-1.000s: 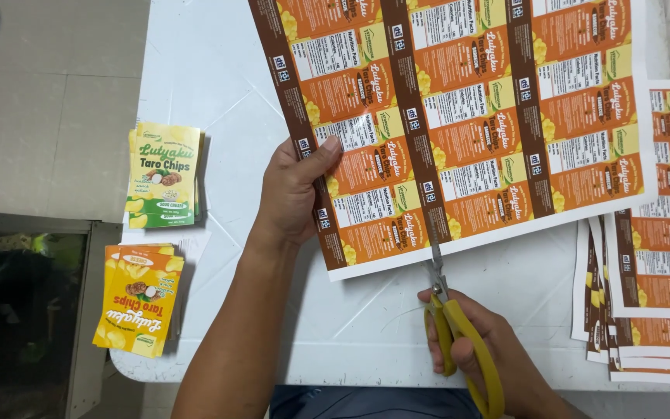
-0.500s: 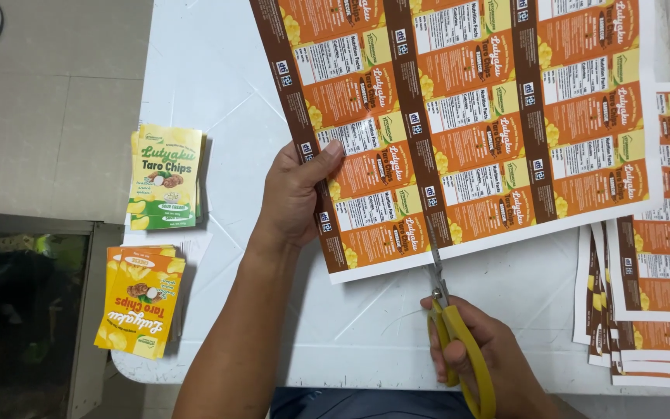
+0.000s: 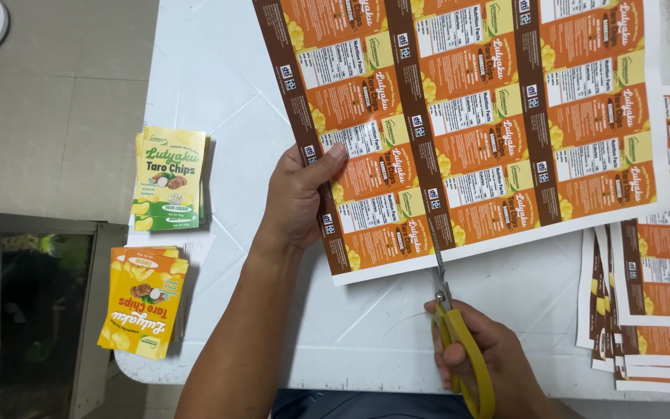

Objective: The person uses yellow-handled scissors to cut a large sheet of printed labels into individual strips. They repeatedly cut along the printed lines, separating the labels and placing the cut pieces on the table. The person also briefly handles a smartphone at the end of the clip.

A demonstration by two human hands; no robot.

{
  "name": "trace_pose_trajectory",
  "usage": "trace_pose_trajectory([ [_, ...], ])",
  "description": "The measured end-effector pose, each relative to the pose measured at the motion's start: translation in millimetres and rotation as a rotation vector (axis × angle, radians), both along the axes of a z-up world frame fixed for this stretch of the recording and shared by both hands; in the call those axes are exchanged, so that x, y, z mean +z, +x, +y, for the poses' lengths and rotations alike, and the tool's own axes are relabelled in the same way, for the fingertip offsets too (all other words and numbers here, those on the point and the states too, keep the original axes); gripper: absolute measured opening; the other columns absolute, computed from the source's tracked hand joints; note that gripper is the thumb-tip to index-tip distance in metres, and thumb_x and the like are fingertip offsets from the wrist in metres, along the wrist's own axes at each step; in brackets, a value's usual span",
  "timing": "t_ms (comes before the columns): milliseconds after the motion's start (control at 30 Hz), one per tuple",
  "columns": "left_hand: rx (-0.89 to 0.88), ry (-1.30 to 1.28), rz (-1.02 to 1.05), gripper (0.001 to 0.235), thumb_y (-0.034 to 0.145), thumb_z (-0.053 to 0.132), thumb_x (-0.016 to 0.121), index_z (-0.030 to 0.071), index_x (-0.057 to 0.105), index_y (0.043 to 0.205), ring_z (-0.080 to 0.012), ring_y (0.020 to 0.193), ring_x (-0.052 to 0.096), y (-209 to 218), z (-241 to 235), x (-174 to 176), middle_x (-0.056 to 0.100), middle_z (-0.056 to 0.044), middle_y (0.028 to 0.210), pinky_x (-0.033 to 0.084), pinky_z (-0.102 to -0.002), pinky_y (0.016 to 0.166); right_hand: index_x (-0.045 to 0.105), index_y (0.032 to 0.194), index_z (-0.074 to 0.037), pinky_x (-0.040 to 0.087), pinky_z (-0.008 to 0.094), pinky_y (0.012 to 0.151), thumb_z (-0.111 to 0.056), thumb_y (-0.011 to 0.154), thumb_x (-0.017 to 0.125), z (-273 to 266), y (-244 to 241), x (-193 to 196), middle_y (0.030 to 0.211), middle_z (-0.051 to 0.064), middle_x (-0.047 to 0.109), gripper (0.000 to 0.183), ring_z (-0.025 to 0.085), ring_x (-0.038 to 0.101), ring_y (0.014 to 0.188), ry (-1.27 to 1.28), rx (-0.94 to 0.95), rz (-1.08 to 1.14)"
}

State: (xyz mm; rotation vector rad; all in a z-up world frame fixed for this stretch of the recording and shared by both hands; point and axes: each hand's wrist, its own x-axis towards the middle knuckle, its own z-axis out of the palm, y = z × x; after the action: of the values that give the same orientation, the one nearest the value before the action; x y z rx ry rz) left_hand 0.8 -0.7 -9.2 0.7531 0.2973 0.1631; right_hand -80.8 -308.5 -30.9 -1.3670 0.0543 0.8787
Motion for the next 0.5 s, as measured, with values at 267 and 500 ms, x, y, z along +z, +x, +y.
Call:
trace_pose_trajectory([
  [267,-0.016,-0.011,0.005,0.032,0.089,0.015,0.076,0.000,0.069,0.117,-0.0310,0.094,0.076,-1,-1,3,0.076,-0.017,0.110,0.066,-0.047,0.082,0.064,0.139,0.004,0.050,0.037,0.046,-0.034,0.077,0.079,-1,-3,-3,0.071,0.015,0.055,0.074,0.023,0.052,0.051,0.010,-0.038,0.053],
  [500,-0.075,-0.007,0.022,0.032,0.088,0.016,0.077,0.000,0.070,0.115,-0.0296,0.093,0.077,0,4,-1,0.077,-0.017,0.108,0.066,-0.045,0.081,0.065,0.134,0.000,0.046,0.037,0.048,-0.062,0.066,0.076,16,14,15,0.063,0.015,0.060,0.093,0.023,0.054,0.052,0.045,0.022,0.030],
])
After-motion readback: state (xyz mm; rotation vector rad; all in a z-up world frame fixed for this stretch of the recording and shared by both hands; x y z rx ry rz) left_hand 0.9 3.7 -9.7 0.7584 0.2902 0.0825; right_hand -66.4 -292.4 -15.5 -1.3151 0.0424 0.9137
